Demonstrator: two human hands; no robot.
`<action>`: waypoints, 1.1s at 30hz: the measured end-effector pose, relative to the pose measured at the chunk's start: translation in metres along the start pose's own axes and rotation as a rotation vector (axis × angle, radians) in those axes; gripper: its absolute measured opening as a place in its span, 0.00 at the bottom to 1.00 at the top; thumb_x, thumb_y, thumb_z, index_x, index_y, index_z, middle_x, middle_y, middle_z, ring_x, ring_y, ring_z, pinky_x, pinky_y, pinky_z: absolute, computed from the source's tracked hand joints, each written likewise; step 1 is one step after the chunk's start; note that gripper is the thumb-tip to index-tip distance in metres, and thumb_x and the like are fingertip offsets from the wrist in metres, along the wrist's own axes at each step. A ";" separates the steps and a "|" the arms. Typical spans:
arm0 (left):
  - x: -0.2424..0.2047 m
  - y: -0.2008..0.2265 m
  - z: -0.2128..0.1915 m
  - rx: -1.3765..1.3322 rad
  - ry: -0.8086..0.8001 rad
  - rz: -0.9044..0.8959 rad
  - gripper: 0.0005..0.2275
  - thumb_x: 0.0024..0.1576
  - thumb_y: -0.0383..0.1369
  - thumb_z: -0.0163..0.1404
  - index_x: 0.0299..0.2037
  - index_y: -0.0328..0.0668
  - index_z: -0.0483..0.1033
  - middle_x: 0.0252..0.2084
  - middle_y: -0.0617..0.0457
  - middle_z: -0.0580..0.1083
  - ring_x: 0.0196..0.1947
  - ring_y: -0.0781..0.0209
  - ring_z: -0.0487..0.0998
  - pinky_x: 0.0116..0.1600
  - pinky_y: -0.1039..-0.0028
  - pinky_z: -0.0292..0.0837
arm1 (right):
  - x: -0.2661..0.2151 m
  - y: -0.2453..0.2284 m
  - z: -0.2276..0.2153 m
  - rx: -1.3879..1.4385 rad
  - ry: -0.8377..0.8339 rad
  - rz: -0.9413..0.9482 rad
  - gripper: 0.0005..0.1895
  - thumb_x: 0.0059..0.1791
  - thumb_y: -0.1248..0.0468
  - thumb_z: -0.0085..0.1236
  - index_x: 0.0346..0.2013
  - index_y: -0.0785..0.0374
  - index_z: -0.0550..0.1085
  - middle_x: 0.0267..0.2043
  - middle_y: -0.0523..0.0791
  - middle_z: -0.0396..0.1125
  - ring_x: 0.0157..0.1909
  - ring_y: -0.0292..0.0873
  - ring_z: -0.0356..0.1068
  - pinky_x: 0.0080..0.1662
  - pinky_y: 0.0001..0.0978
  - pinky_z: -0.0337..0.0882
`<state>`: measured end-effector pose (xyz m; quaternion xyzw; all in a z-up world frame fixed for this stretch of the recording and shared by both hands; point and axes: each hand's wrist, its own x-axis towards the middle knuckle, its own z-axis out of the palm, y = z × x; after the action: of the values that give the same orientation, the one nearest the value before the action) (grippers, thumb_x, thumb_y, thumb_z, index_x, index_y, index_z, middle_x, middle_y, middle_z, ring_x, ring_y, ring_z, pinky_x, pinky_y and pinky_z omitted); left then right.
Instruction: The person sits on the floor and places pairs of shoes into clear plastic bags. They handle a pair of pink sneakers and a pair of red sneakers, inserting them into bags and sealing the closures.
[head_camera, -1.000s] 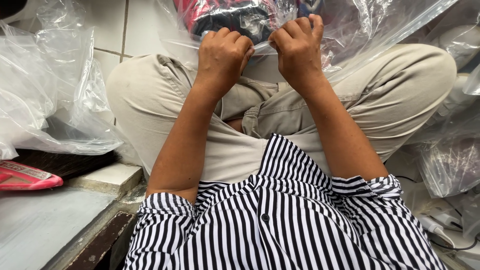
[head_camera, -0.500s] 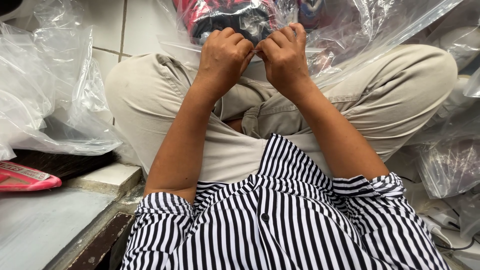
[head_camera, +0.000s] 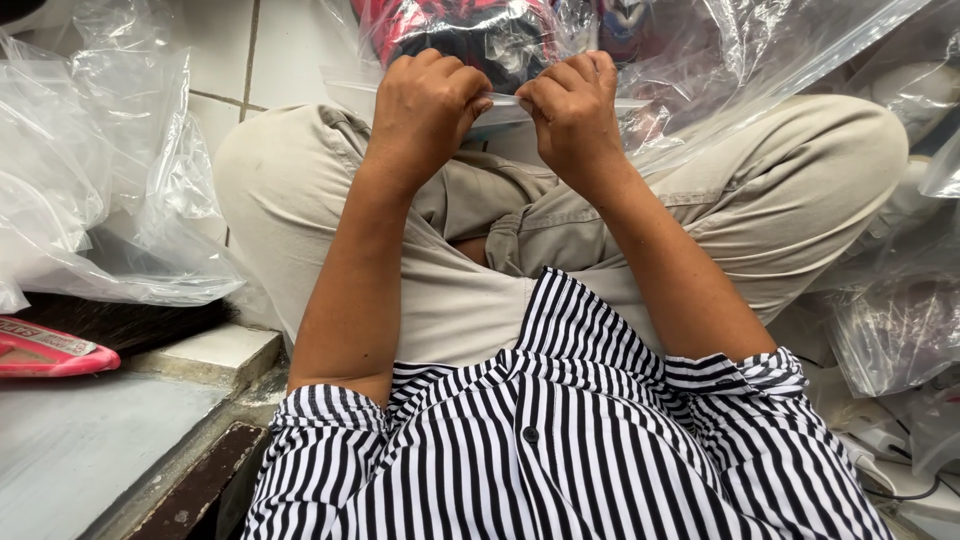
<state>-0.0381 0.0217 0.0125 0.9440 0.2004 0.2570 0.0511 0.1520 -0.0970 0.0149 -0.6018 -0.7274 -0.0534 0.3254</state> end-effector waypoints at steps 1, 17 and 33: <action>-0.002 -0.002 0.000 -0.037 0.045 0.005 0.06 0.56 0.33 0.64 0.32 0.51 0.78 0.29 0.61 0.75 0.29 0.59 0.70 0.32 0.67 0.62 | 0.002 -0.001 -0.002 0.030 -0.014 0.009 0.04 0.54 0.73 0.63 0.34 0.65 0.78 0.33 0.45 0.68 0.41 0.49 0.62 0.54 0.48 0.57; 0.000 -0.004 0.014 -0.016 0.051 -0.016 0.06 0.56 0.28 0.59 0.30 0.48 0.76 0.25 0.59 0.71 0.28 0.58 0.67 0.31 0.67 0.60 | 0.005 0.005 0.011 -0.035 -0.053 0.051 0.07 0.51 0.73 0.64 0.31 0.61 0.77 0.31 0.42 0.63 0.37 0.46 0.59 0.45 0.41 0.59; 0.003 0.003 0.010 0.001 0.004 0.003 0.05 0.56 0.31 0.62 0.34 0.47 0.78 0.30 0.58 0.73 0.31 0.57 0.69 0.34 0.67 0.64 | 0.003 0.004 0.007 -0.017 -0.055 0.059 0.07 0.50 0.66 0.71 0.41 0.60 0.80 0.35 0.43 0.65 0.40 0.49 0.61 0.47 0.44 0.62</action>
<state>-0.0297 0.0207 0.0062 0.9437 0.1994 0.2591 0.0501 0.1523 -0.0904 0.0104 -0.6270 -0.7175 -0.0336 0.3014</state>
